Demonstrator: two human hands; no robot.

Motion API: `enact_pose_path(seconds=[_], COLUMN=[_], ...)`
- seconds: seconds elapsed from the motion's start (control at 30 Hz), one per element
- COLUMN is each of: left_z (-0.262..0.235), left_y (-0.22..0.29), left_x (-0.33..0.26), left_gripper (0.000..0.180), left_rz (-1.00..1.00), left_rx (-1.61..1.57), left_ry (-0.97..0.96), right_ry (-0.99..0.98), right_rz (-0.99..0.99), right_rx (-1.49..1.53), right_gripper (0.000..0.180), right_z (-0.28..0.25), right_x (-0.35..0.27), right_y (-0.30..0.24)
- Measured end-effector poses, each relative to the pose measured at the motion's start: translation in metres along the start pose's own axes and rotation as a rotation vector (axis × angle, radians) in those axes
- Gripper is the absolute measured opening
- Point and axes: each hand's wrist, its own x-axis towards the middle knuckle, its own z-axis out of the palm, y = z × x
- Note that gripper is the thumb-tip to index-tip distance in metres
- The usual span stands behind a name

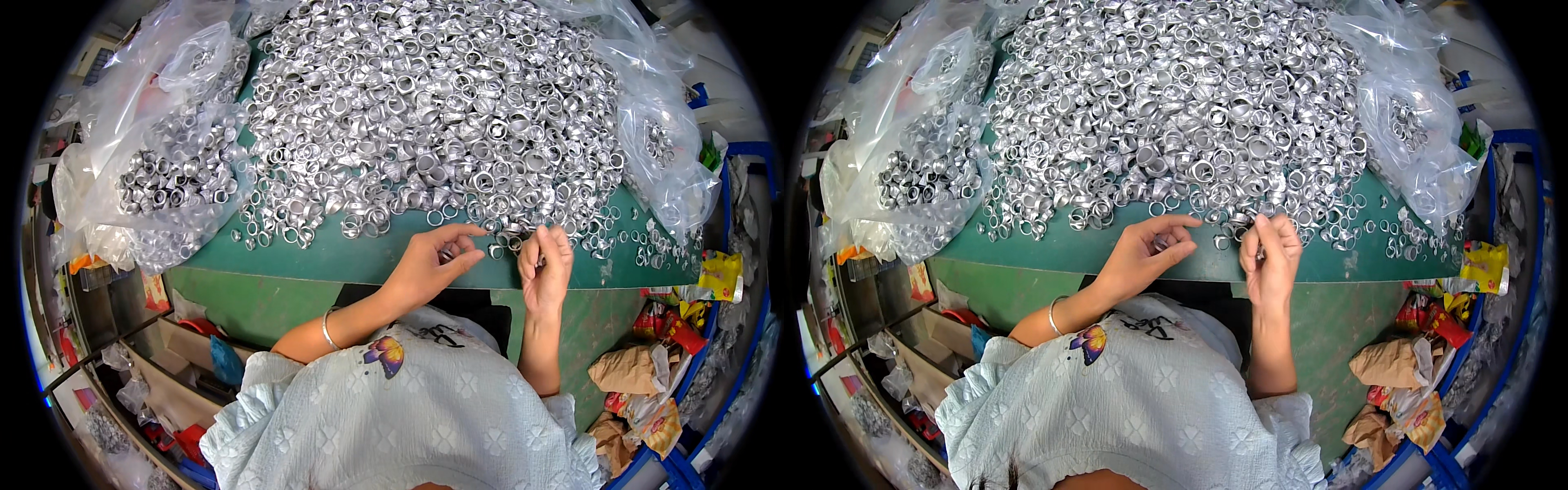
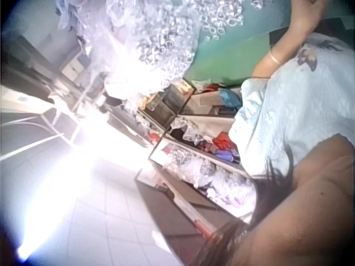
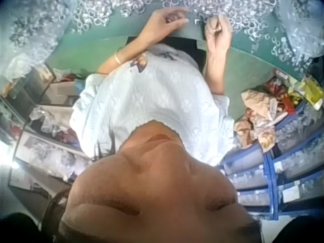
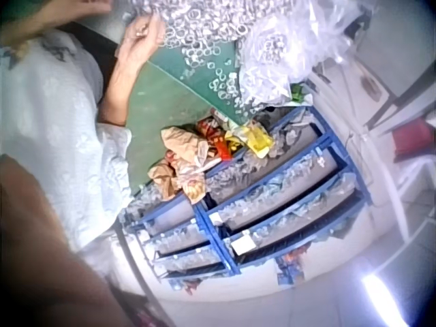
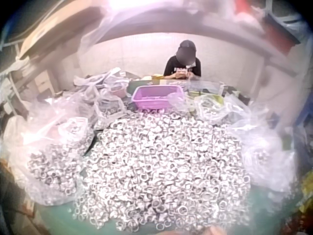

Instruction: The person sorts through a large pile of small silver-colored metal ring components on a green work table, picking them up individually or in small handfuls and placing some into a purple plastic bin.

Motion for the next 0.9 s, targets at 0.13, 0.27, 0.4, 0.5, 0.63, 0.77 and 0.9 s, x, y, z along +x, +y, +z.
enact_pose_path(seconds=[0.13,0.27,0.4,0.5,0.63,0.77,0.9], left_z=[0.001,0.002,-0.001,-0.001,0.0,-0.003,-0.003], left_y=[-0.007,-0.01,-0.011,-0.013,-0.002,0.005,0.009], left_x=[0.003,0.004,0.004,0.008,0.005,0.002,-0.001], left_gripper=[0.025,0.024,0.025,0.029,0.032,0.032,0.032], left_rz=[0.002,-0.006,0.018,0.072,0.054,0.031,0.016], left_rx=[0.045,0.035,0.007,-0.085,-0.217,-0.24,-0.233], left_ry=[0.017,0.023,0.041,0.048,-0.06,-0.119,-0.09], right_ry=[0.178,0.223,0.177,0.074,-0.092,-0.123,-0.129], right_rz=[-0.419,-0.572,-0.642,-0.929,-1.105,-1.086,-0.868], right_rx=[-0.896,-1.391,-1.2,-1.136,-1.093,-1.031,-0.969], right_gripper=[0.015,0.015,0.009,0.013,0.016,0.018,0.02], right_z=[0.015,0.029,0.029,0.028,0.027,0.028,0.028], right_x=[0.01,0.019,0.014,0.003,-0.004,-0.007,-0.014], right_y=[0.005,0.015,0.011,0.016,0.014,0.011,0.013])
